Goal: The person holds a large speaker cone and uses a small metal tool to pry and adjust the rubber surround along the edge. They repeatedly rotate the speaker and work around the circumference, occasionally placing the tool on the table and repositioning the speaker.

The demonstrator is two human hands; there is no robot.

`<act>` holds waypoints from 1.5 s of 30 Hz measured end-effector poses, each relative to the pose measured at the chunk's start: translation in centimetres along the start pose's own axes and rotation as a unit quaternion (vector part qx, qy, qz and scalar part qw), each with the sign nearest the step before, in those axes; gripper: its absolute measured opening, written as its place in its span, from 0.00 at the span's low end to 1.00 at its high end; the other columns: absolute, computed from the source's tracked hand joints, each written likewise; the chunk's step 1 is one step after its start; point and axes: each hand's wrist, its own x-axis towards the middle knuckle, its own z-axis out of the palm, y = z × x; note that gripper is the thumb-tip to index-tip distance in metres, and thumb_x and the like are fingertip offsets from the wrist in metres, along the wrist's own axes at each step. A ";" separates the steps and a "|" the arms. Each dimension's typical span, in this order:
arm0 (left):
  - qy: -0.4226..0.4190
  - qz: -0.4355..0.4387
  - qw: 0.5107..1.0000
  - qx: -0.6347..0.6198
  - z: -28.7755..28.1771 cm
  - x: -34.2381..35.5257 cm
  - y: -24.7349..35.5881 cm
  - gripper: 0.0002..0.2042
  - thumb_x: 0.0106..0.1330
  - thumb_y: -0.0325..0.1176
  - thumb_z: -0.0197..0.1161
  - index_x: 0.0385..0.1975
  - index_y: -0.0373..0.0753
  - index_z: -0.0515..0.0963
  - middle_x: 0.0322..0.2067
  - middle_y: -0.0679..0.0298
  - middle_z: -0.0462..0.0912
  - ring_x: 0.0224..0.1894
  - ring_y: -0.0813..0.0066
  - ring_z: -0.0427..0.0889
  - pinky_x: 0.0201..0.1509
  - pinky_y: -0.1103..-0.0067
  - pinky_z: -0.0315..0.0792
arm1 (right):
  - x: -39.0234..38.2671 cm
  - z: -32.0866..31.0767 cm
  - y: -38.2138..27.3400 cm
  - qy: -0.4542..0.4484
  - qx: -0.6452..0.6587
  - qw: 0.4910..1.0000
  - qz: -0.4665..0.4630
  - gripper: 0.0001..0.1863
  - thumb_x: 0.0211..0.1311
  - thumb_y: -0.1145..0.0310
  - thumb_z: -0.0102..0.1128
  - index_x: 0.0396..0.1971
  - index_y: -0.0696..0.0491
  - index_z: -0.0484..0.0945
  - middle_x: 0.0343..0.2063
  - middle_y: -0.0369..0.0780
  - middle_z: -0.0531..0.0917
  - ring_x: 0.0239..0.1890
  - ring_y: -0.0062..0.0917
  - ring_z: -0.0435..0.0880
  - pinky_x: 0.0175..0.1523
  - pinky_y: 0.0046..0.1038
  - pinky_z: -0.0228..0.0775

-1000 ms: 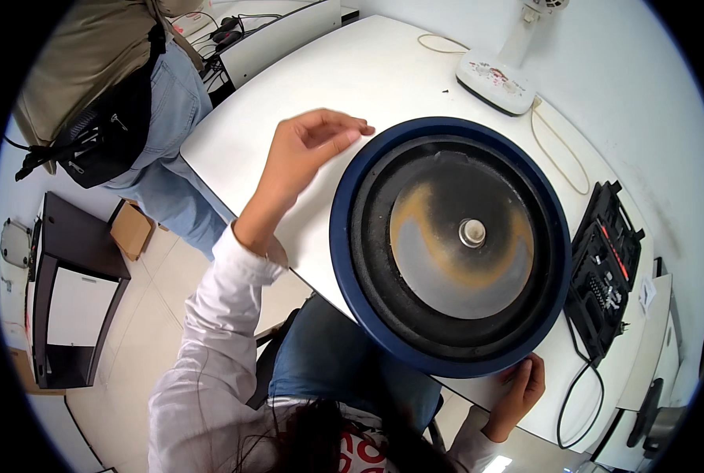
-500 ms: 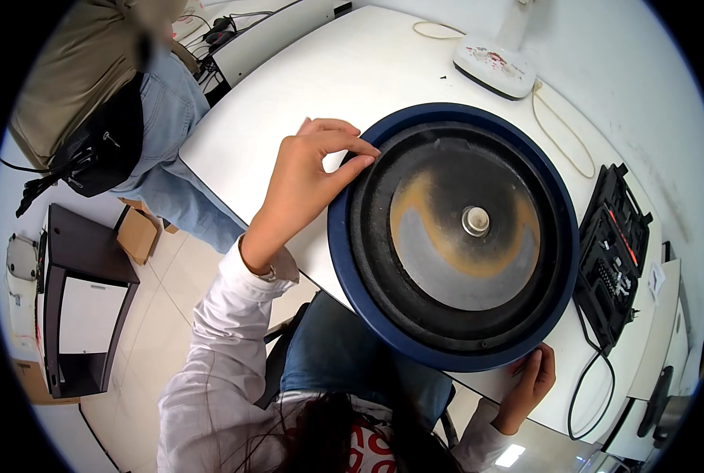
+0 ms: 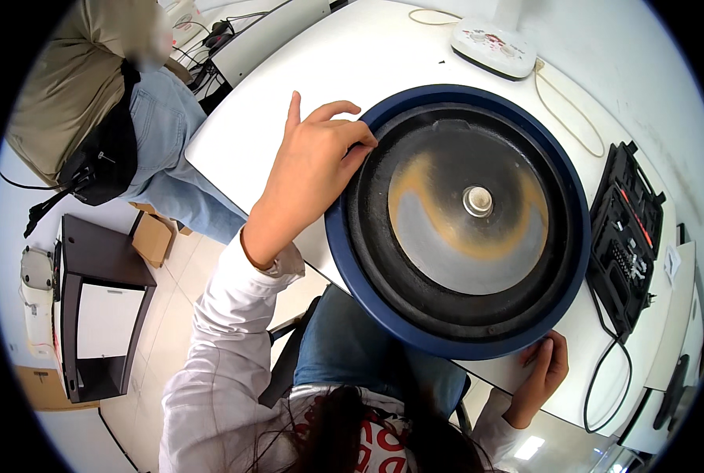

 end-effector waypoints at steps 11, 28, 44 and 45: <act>-0.011 0.040 0.990 0.133 -0.7 0.1 1.0 0.04 0.58 0.30 0.65 0.31 0.44 0.85 0.42 0.67 0.83 0.60 0.65 0.71 0.69 0.46 0.46 | -0.2 -0.1 -0.2 -0.006 0.039 0.999 0.000 0.10 0.70 0.71 0.46 0.37 0.62 0.75 0.18 0.36 0.74 0.22 0.16 0.71 0.28 0.17 0.61; -0.026 -0.045 0.997 0.055 -0.7 -1.2 1.3 0.08 0.62 0.30 0.61 0.38 0.46 0.86 0.50 0.72 0.82 0.64 0.60 0.68 0.68 0.46 0.48 | -0.2 -0.4 -0.2 -0.030 0.043 0.999 0.001 0.11 0.70 0.71 0.46 0.36 0.62 0.75 0.18 0.37 0.75 0.21 0.16 0.71 0.28 0.17 0.62; -0.017 -0.016 0.993 0.112 -0.9 -1.0 2.1 0.09 0.62 0.30 0.61 0.38 0.45 0.85 0.47 0.72 0.83 0.65 0.65 0.67 0.70 0.50 0.50 | -0.4 -0.2 -0.3 -0.032 0.042 0.999 -0.010 0.11 0.70 0.72 0.45 0.37 0.63 0.76 0.18 0.37 0.75 0.21 0.16 0.71 0.29 0.17 0.61; -0.012 -0.014 0.993 0.114 -0.8 -1.0 2.1 0.08 0.62 0.30 0.61 0.38 0.45 0.85 0.46 0.71 0.84 0.65 0.65 0.67 0.70 0.51 0.50 | -0.4 -0.2 -0.3 -0.030 0.043 0.999 -0.011 0.11 0.70 0.72 0.45 0.37 0.63 0.76 0.18 0.37 0.75 0.21 0.16 0.70 0.29 0.17 0.61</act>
